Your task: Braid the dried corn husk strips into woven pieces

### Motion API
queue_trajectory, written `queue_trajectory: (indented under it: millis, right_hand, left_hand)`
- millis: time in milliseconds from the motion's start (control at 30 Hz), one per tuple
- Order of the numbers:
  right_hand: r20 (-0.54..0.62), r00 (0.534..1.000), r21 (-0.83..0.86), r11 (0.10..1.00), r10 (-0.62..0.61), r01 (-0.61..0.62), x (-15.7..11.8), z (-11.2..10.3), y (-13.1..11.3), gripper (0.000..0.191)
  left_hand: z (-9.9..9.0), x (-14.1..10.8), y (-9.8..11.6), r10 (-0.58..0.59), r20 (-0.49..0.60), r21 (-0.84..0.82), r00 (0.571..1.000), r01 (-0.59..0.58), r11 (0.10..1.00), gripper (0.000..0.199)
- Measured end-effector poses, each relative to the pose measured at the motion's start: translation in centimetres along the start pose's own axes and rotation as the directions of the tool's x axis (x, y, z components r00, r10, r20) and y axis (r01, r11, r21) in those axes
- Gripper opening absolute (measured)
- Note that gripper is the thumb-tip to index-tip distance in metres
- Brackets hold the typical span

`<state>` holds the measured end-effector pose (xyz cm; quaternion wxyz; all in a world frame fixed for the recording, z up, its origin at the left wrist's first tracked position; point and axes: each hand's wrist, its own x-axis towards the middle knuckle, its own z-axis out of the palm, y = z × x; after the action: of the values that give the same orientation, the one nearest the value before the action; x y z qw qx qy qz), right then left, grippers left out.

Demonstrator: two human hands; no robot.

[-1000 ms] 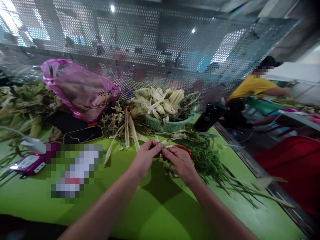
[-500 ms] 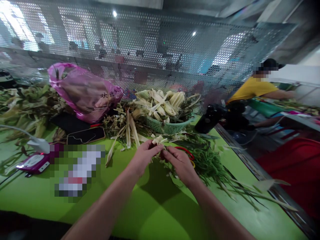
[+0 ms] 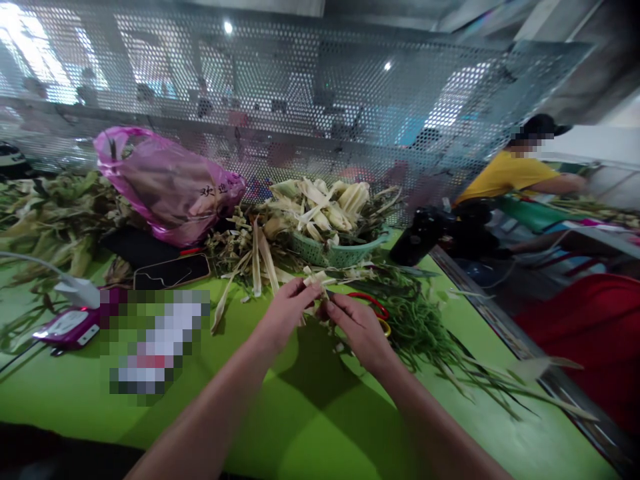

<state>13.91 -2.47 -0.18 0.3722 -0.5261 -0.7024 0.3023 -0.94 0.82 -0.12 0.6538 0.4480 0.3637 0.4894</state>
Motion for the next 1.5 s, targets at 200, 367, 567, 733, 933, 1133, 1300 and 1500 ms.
queue_trajectory:
  millis: [200, 367, 567, 733, 933, 1133, 1300, 1500]
  right_hand:
    - [-0.023, 1.0, -0.03, 1.0, 0.001, -0.002, -0.1, 0.2, -0.2, 0.034]
    - [-0.05, 0.999, -0.002, 1.0, -0.002, 0.002, -0.1, 0.3, -0.1, 0.034]
    - [-0.071, 0.997, 0.091, 0.995, 0.034, -0.027, -0.3, 0.8, -0.1, 0.032]
    - [-0.103, 0.993, 0.15, 0.988, 0.064, -0.048, -0.4, 1.0, -0.5, 0.032]
    - [-0.055, 0.993, 0.229, 0.969, 0.106, -0.091, -0.1, 0.2, -0.5, 0.031]
    - [-0.066, 0.987, 0.203, 0.971, 0.146, -0.13, 0.1, 0.3, -0.1, 0.026]
    - [-0.086, 0.986, 0.254, 0.96, 0.146, -0.12, 0.2, 0.4, 0.0, 0.029]
    - [-0.032, 0.99, 0.254, 0.959, 0.136, -0.124, 0.2, 0.7, 0.1, 0.029]
  left_hand:
    - [-0.1, 0.1, 0.2, 0.05, -0.07, -0.023, 0.996, -0.052, 0.998, 0.025]
    - [0.0, 0.1, -0.1, 0.054, -0.076, -0.019, 0.996, -0.055, 0.998, 0.024]
    - [-0.1, 0.4, -1.3, -0.106, -0.027, -0.255, 0.994, 0.096, 0.962, 0.026]
    - [0.2, 0.4, -1.2, -0.185, 0.017, -0.408, 0.983, 0.176, 0.896, 0.027]
    - [-0.4, 0.6, -0.6, -0.137, -0.108, -0.316, 0.985, 0.096, 0.944, 0.027]
    - [-0.7, 0.5, -0.6, -0.099, -0.086, -0.277, 0.991, 0.072, 0.958, 0.031]
    - [-0.5, 0.2, -0.3, -0.109, -0.011, -0.199, 0.994, 0.104, 0.974, 0.032]
    - [0.0, 0.2, -0.3, -0.011, 0.007, -0.147, 1.0, 0.012, 0.989, 0.025]
